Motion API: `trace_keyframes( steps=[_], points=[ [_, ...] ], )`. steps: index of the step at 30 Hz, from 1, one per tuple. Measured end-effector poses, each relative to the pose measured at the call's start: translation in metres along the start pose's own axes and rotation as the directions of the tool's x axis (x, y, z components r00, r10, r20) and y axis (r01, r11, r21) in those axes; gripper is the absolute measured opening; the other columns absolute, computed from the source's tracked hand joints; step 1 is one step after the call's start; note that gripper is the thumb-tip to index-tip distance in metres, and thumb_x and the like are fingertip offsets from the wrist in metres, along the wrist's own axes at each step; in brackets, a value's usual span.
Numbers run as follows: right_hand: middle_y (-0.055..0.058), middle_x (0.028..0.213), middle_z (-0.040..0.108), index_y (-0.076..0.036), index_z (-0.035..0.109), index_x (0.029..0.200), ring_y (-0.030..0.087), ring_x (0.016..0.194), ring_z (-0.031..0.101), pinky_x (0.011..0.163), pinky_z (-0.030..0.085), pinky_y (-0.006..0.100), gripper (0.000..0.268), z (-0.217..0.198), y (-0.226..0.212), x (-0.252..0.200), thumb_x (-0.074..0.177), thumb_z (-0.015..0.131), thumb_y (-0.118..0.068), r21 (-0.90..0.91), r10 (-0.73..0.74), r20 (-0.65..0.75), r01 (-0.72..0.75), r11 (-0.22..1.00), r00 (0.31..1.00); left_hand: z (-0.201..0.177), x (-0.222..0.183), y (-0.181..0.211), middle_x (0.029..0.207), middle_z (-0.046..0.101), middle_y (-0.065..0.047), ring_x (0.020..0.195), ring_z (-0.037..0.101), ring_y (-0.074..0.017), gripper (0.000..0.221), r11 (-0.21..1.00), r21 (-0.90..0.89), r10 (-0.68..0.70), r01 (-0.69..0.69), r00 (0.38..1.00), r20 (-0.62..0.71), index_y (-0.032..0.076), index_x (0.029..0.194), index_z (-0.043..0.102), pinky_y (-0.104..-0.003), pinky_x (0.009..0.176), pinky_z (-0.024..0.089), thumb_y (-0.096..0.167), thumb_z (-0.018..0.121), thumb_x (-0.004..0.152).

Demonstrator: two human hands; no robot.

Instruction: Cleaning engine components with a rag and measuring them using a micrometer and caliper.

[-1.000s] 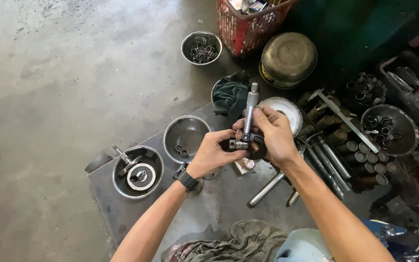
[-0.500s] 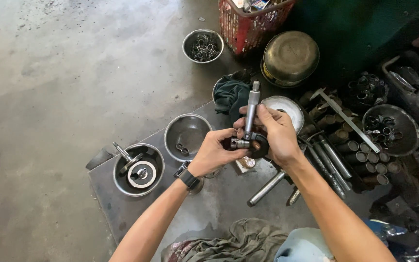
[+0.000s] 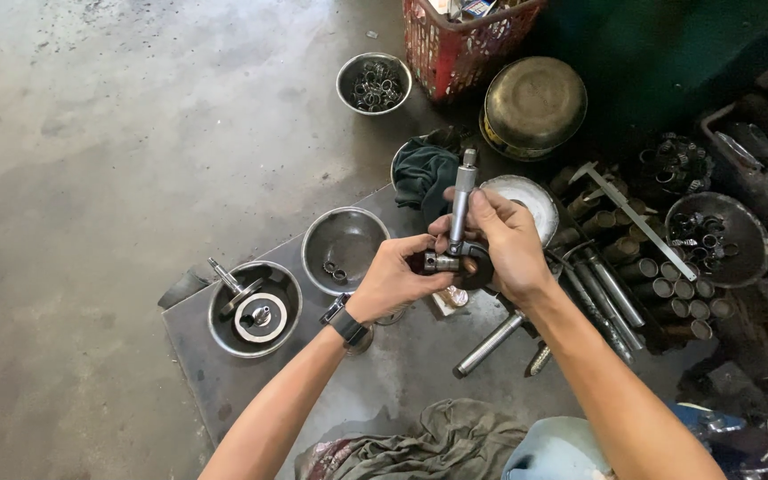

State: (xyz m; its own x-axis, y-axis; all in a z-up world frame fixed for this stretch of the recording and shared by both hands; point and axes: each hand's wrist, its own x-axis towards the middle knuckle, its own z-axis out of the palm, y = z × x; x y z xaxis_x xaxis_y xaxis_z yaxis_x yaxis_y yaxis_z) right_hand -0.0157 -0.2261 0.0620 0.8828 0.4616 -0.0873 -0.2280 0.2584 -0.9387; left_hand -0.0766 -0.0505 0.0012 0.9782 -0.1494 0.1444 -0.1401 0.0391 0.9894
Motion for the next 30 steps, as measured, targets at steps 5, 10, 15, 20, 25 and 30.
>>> trace_keyframes(
  steps=[5, 10, 15, 20, 25, 30],
  points=[
    [0.017, 0.095, 0.072, 0.009, 0.058, 0.123, 0.022, 0.077, 0.073, 0.05, 0.052, 0.026, 0.041, -0.006, 0.008, 0.003, 0.112, 0.048, -0.029, 0.004, 0.024, -0.007, -0.024, 1.0, 1.0, -0.001, 0.0, -0.002, 0.085, 0.063, 0.006, 0.082, 0.056, 0.0001, 0.024, 1.0, 0.016, 0.004, -0.004, 1.0, 0.0, -0.002, 0.1, 0.067, -0.022, 0.072, 0.053, 0.006, 0.081, 0.082],
    [0.016, 0.09, 0.075, -0.001, 0.052, 0.132, 0.019, 0.073, 0.073, 0.046, 0.051, 0.023, 0.056, 0.003, -0.006, 0.0, 0.105, 0.036, -0.047, 0.09, 0.046, 0.01, -0.047, 0.995, 0.999, -0.001, 0.0, 0.001, 0.084, 0.065, 0.004, 0.081, 0.057, -0.0003, 0.027, 0.997, 0.073, 0.009, -0.009, 1.0, 0.005, -0.003, 0.097, 0.067, -0.023, 0.071, 0.054, 0.009, 0.085, 0.081],
    [0.019, 0.094, 0.073, 0.003, 0.048, 0.127, 0.021, 0.076, 0.072, 0.049, 0.05, 0.027, 0.044, -0.006, 0.006, 0.004, 0.109, 0.047, -0.036, -0.061, -0.013, -0.01, 0.012, 0.998, 1.0, 0.0, -0.001, 0.007, 0.086, 0.067, 0.005, 0.083, 0.058, 0.0004, 0.027, 1.0, 0.007, -0.004, 0.004, 1.0, 0.019, -0.002, 0.099, 0.067, -0.022, 0.072, 0.055, 0.01, 0.084, 0.082],
    [0.018, 0.099, 0.07, 0.009, 0.057, 0.126, 0.021, 0.079, 0.071, 0.056, 0.053, 0.027, 0.04, -0.009, 0.011, 0.004, 0.112, 0.05, -0.028, -0.085, -0.037, 0.006, 0.038, 0.996, 0.999, -0.001, 0.0, 0.003, 0.082, 0.064, 0.005, 0.079, 0.057, -0.0001, 0.026, 0.999, 0.038, -0.002, 0.001, 1.0, 0.02, -0.002, 0.097, 0.067, -0.022, 0.069, 0.054, 0.011, 0.085, 0.082],
    [0.016, 0.102, 0.076, 0.003, 0.056, 0.137, 0.02, 0.078, 0.074, 0.051, 0.052, 0.024, 0.048, 0.002, -0.005, -0.001, 0.109, 0.036, -0.031, 0.065, 0.077, 0.009, -0.078, 0.995, 0.997, -0.002, -0.001, 0.006, 0.079, 0.063, 0.005, 0.078, 0.056, 0.0001, 0.026, 0.995, 0.099, 0.006, -0.007, 1.0, 0.005, -0.001, 0.093, 0.066, -0.023, 0.067, 0.054, 0.01, 0.085, 0.08],
    [0.019, 0.1, 0.074, 0.002, 0.054, 0.126, 0.022, 0.079, 0.072, 0.051, 0.051, 0.027, 0.036, -0.013, 0.014, 0.007, 0.108, 0.047, -0.029, -0.066, 0.029, 0.0, -0.029, 0.997, 1.0, -0.002, 0.0, 0.001, 0.081, 0.063, 0.004, 0.079, 0.056, -0.0003, 0.027, 0.996, 0.089, 0.002, -0.003, 1.0, 0.008, -0.001, 0.094, 0.066, -0.023, 0.068, 0.053, 0.011, 0.085, 0.08]
  ],
)
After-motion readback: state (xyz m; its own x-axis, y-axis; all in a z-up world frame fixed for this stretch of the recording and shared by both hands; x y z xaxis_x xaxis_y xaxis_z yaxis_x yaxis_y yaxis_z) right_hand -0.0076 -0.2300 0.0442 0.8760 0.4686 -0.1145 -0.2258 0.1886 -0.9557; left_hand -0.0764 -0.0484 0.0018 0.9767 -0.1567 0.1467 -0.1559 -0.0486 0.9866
